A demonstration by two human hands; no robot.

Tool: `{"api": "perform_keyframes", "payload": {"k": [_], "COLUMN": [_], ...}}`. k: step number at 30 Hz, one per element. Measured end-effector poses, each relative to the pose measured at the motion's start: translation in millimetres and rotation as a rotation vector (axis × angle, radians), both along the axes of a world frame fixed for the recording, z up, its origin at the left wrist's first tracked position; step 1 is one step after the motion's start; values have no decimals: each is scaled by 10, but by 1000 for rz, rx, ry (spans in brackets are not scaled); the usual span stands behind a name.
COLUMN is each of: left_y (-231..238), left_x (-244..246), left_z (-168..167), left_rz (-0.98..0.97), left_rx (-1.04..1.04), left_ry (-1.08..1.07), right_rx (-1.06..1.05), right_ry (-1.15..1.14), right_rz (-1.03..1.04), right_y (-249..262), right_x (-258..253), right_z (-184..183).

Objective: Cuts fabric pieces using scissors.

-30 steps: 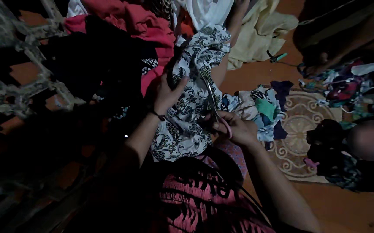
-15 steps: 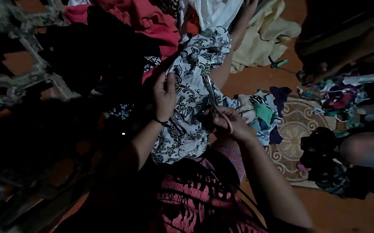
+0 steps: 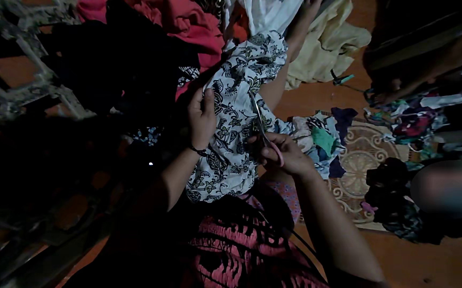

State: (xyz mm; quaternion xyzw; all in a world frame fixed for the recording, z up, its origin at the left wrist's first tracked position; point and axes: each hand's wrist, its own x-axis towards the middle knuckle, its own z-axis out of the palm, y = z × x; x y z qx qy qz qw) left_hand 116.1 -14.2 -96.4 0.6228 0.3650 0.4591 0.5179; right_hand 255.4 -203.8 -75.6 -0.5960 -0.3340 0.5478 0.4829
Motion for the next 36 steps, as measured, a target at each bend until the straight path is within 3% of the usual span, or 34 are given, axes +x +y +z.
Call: {"api": "perform_keyframes", "payload": {"k": [7,17,23,36], "left_y": [-17,-38,-80,-198], "left_x": [-15,-37,-87,-181], "left_z": [-3,-5,-43,-35], "left_rz": [-15,-14,-21,-39], "left_rx": [1,-35,-36,-50], "left_ry": [-5,14,28,95], "right_rx": [70,11,160,40], "right_ry": [79,75,252,229], "right_rz": [-32,-112,-130,-304], "right_y": [160,202,233,453], "right_x": [-32,-149,-282,-526], "right_z": [-25,42,-23,92]}}
